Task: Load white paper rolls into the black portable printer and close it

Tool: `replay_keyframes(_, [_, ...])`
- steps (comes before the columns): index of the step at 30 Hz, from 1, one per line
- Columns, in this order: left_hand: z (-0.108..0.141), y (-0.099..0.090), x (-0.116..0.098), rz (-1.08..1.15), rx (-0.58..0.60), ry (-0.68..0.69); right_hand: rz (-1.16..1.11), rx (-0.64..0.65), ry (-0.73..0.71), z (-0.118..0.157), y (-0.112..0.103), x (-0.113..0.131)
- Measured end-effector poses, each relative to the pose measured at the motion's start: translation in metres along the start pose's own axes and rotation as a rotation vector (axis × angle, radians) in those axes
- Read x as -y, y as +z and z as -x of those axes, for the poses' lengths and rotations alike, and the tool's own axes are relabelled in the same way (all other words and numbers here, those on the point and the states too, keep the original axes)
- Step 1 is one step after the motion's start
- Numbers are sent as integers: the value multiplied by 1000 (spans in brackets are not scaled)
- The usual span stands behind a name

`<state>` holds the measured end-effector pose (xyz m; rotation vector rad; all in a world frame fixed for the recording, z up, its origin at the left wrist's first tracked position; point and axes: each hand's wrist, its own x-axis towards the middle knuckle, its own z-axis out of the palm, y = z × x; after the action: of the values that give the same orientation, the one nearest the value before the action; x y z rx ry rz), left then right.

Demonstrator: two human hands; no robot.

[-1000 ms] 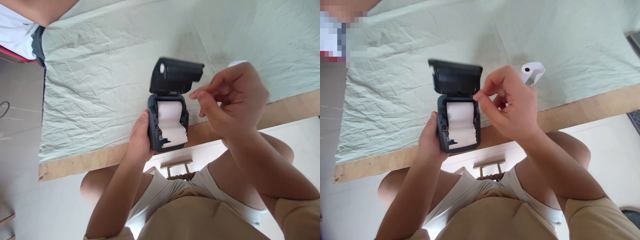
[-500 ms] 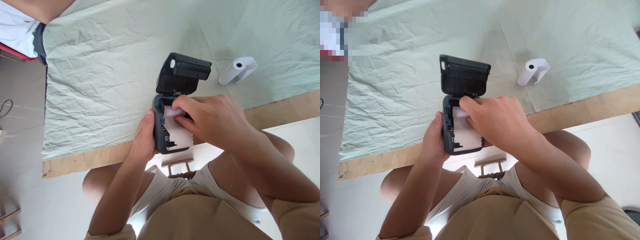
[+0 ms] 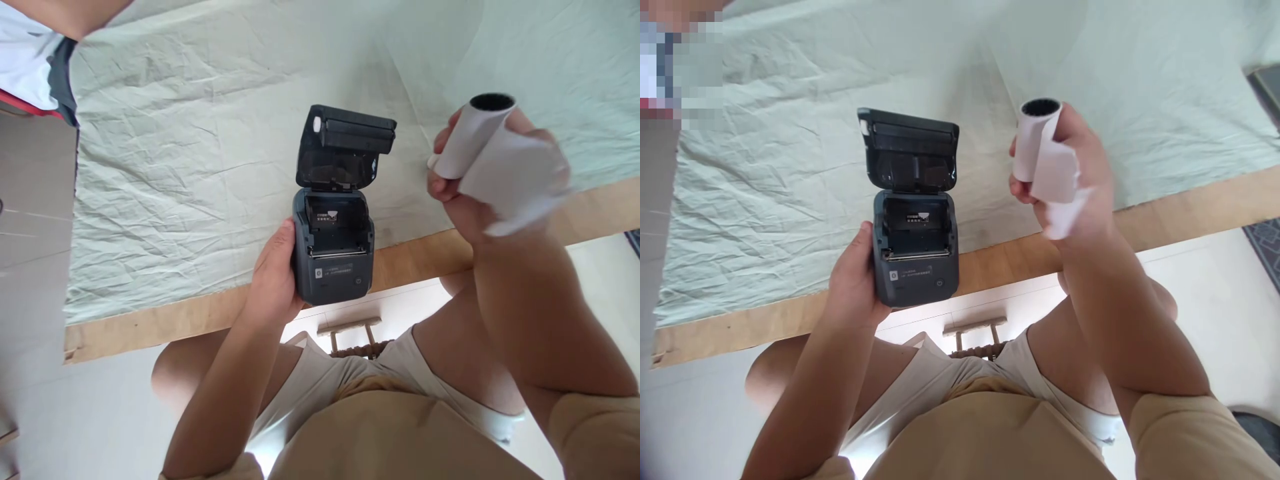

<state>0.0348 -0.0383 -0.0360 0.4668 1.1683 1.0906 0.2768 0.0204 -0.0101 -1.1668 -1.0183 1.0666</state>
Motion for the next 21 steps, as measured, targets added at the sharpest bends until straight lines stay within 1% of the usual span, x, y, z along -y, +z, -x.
replay_keyframes(3, [0,0,-2,-10,-25,-19,9,69,55,-2,0,-17])
replay_keyframes(5, [0,0,-2,-31,-54,-45,27,142,57,1,-1,-23])
replay_keyframes(7, [0,0,-3,-33,-70,-57,49,184,40,3,-3,-27])
replay_keyframes(9, [0,1,-3,-14,-64,-45,128,158,-8,4,-6,-30])
replay_keyframes(12, [0,3,-3,12,-43,-5,349,119,-89,4,-12,-34])
replay_keyframes(15, [0,4,-3,12,-28,34,484,149,-152,7,-15,-37])
replay_keyframes(18, [1,4,-3,9,-33,49,592,154,-308,10,-13,-40])
replay_keyframes(21, [2,4,-3,18,-30,42,665,75,-421,11,-12,-44])
